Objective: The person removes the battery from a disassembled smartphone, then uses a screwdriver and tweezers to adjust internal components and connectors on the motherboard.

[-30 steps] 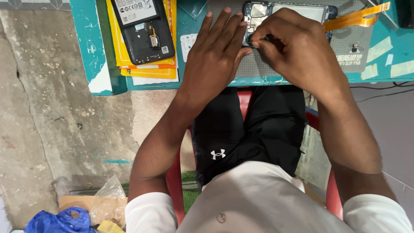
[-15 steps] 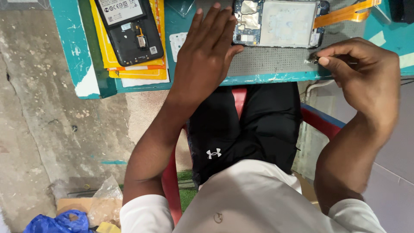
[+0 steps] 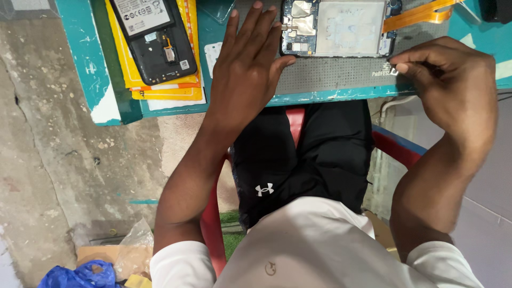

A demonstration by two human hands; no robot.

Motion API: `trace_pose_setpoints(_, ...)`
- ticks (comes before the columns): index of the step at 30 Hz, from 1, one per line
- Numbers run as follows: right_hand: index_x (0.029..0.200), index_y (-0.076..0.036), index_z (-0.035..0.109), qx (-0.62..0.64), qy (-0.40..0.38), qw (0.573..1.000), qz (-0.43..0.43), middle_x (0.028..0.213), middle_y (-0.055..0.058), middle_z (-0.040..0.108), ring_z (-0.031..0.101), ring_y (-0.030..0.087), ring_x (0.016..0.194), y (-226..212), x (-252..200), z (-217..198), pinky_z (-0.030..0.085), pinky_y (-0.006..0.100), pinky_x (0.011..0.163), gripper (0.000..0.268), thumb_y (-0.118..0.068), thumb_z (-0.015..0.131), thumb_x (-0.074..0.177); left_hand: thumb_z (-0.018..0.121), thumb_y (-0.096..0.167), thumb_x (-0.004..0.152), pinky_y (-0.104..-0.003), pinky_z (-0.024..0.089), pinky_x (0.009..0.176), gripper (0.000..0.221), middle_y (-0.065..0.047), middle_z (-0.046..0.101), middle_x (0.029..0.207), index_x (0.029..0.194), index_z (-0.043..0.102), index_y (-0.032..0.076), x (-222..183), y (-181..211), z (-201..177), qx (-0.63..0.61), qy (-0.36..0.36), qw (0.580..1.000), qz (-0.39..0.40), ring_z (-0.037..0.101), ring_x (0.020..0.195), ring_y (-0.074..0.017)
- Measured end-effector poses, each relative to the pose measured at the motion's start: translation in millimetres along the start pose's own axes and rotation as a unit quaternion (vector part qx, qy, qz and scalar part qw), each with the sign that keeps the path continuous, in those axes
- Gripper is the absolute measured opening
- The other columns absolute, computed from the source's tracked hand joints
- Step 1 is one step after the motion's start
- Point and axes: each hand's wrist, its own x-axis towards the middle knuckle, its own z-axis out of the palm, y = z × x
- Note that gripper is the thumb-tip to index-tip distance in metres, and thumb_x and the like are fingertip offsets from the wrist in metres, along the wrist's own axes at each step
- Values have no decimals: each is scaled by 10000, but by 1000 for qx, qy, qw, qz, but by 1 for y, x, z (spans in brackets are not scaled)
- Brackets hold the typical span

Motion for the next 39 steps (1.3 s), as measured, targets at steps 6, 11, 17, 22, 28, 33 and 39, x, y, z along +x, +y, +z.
trace_pose_setpoints(6,1140,16,738,87,19,990,109,1007,97,724,668,114,860,7,-4,-9,516,237,720,123,24,775,1023,814,278,1033,-562,288,1277,469,-198,587,1486,1325,689,-66,1,1,-1,-23,-1,1000,-2,451,1484,-343)
trace_pose_setpoints(11,1117,-6,694,112,73,968,210,958,0,688,580,30,758,19,1,-27,456,183,639,155,-10,789,994,828,251,1018,-574,311,1255,463,-225,600,1460,1307,683,-80,5,5,-7,-22,-3,1000,0,484,1458,-375)
trace_pose_setpoints(17,1134,25,679,108,50,982,146,1019,37,696,623,52,859,37,3,-28,480,181,691,165,51,773,1001,815,238,1032,-587,310,1251,466,-242,598,1454,1320,670,-99,6,5,-9,-29,-9,1000,2,492,1450,-397)
trace_pose_setpoints(22,1121,45,682,58,-18,995,77,1029,110,727,649,120,839,41,9,-17,504,233,705,179,60,800,988,802,241,1043,-588,305,1252,475,-249,595,1461,1331,664,-111,6,5,-8,-28,-9,1000,8,484,1456,-399)
trace_pose_setpoints(28,1038,69,679,19,-1,999,40,989,130,744,698,135,843,37,16,-11,552,247,703,175,76,829,950,796,253,1048,-589,298,1251,468,-244,599,1456,1322,671,-106,5,2,-6,-21,-9,1000,10,479,1458,-396)
trace_pose_setpoints(33,1007,81,687,11,19,1000,9,961,145,750,719,147,873,40,11,-7,568,248,725,173,104,844,941,792,260,1051,-589,300,1253,468,-241,593,1464,1325,671,-99,3,1,-4,-21,-12,1000,8,470,1466,-387)
trace_pose_setpoints(39,1013,83,700,45,59,997,19,967,143,741,717,154,927,53,0,-2,565,244,789,157,126,850,996,800,249,1052,-588,299,1262,466,-224,585,1483,1340,665,-92,3,1,-3,-21,-7,1000,11,458,1476,-373)
